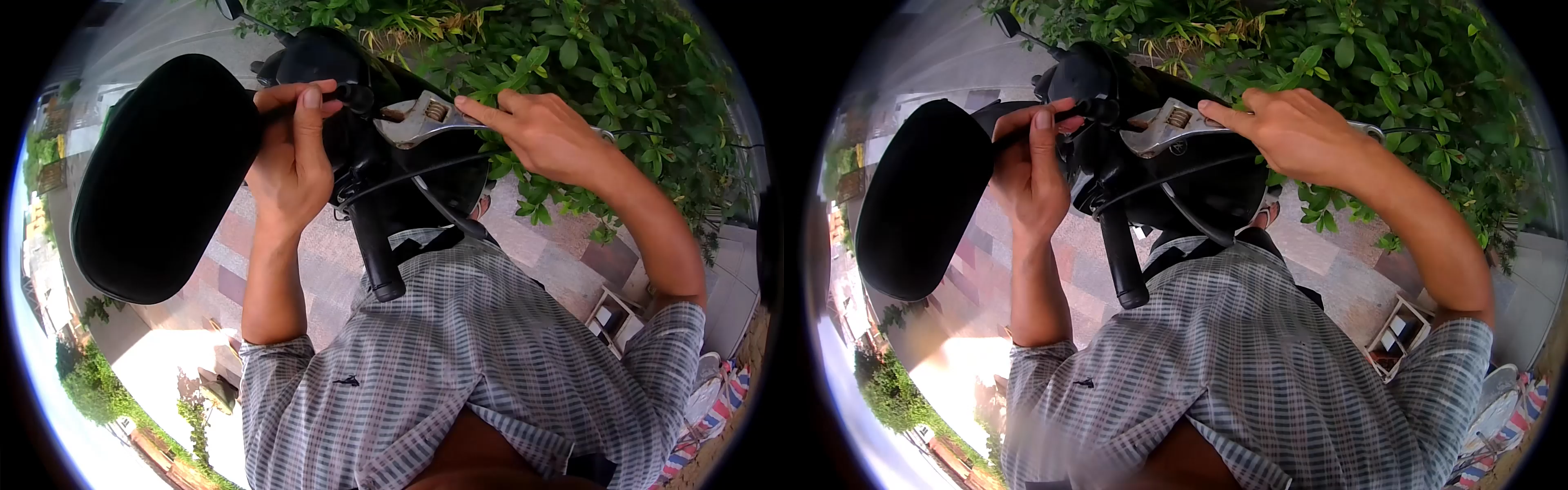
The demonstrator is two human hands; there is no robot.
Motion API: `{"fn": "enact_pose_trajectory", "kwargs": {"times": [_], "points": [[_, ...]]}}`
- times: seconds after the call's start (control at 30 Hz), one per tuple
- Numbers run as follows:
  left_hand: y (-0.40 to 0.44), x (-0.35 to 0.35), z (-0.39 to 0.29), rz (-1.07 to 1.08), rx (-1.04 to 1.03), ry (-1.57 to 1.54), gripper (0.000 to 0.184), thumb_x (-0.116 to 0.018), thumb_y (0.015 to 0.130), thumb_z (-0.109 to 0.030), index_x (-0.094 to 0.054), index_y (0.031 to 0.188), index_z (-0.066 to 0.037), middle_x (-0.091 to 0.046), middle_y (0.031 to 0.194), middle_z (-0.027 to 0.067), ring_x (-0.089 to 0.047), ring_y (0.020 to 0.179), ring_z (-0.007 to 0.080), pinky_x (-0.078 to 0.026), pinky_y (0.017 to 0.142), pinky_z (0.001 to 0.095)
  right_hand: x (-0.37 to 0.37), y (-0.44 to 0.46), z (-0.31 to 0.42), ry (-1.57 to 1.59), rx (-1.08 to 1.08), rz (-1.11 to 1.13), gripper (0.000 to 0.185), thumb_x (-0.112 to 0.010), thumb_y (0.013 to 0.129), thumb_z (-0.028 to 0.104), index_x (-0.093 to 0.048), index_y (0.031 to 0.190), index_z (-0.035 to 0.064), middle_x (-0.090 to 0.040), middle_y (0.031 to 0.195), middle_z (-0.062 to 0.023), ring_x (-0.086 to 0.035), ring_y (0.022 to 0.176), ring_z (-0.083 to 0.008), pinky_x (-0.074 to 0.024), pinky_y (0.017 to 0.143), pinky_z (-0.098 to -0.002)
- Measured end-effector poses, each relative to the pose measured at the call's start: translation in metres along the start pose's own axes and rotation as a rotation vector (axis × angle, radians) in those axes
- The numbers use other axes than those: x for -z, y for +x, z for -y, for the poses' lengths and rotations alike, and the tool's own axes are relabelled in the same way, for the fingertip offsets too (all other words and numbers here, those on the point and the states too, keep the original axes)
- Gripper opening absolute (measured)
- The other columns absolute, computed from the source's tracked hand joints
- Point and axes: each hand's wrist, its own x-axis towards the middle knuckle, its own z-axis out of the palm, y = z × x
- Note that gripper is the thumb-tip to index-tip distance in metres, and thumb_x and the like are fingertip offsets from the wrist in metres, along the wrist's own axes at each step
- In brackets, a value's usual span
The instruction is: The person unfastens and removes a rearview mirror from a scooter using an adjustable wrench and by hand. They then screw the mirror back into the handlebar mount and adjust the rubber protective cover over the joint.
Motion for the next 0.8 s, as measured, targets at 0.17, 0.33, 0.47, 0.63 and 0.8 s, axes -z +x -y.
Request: {"fn": "enact_pose_trajectory", "kwargs": {"times": [0.17, 0.33, 0.47, 0.63, 0.8], "points": [[-0.003, 0.021, 0.001, -0.021, -0.039, 0.004, 0.016, -0.051, 0.108, -0.008, -0.055, 0.11, 0.008, -0.072, 0.108, 0.024, -0.073, 0.089, 0.0239, -0.058, 0.085, 0.0336, -0.003, 0.026, 0.004, 0.045, 0.057, 0.029, 0.069, -0.057, 0.087, -0.002, -0.051, 0.153, 0.0187, -0.061, 0.097, -0.0194, -0.064, 0.077, -0.0361, -0.0519, 0.073, -0.048], [-0.006, 0.045, -0.001, -0.033, -0.034, 0.02, 0.015, -0.048, 0.109, -0.007, -0.054, 0.111, 0.007, -0.071, 0.11, 0.0254, -0.072, 0.09, 0.0247, -0.059, 0.087, 0.0359, 0.003, 0.051, 0.012, 0.055, 0.133, 0.046, 0.074, -0.057, 0.082, -0.007, -0.051, 0.152, 0.0169, -0.063, 0.102, -0.0221, -0.067, 0.081, -0.0373, -0.054, 0.076, -0.0482], [-0.008, 0.057, -0.003, -0.043, -0.001, 0.018, 0.016, -0.047, 0.11, -0.008, -0.053, 0.111, 0.007, -0.07, 0.11, 0.026, -0.072, 0.091, 0.025, -0.058, 0.089, 0.0374, 0.004, 0.06, 0.022, 0.044, 0.169, 0.082, 0.074, -0.058, 0.082, -0.007, -0.05, 0.153, 0.0118, -0.064, 0.103, -0.0236, -0.068, 0.082, -0.036, -0.0551, 0.075, -0.0468], [-0.007, 0.059, -0.006, -0.048, 0.002, -0.015, 0.012, -0.049, 0.107, -0.002, -0.053, 0.109, 0.009, -0.07, 0.11, 0.0243, -0.071, 0.092, 0.0221, -0.058, 0.089, 0.0337, 0.022, 0.064, 0.041, -0.008, 0.164, 0.156, 0.077, -0.071, 0.078, -0.001, -0.049, 0.152, 0.0019, -0.066, 0.107, -0.0266, -0.071, 0.083, -0.0328, -0.0578, 0.074, -0.0427], [-0.005, 0.061, -0.008, -0.053, -0.004, -0.036, 0.01, -0.048, 0.107, -0.001, -0.053, 0.109, 0.007, -0.07, 0.111, 0.0251, -0.071, 0.091, 0.0227, -0.057, 0.089, 0.0335, 0.037, 0.065, 0.038, -0.034, 0.233, 0.127, 0.092, -0.084, 0.065, 0.005, -0.049, 0.15, -0.0016, -0.068, 0.105, -0.0275, -0.072, 0.079, -0.0312, -0.0598, 0.075, -0.04]]}}
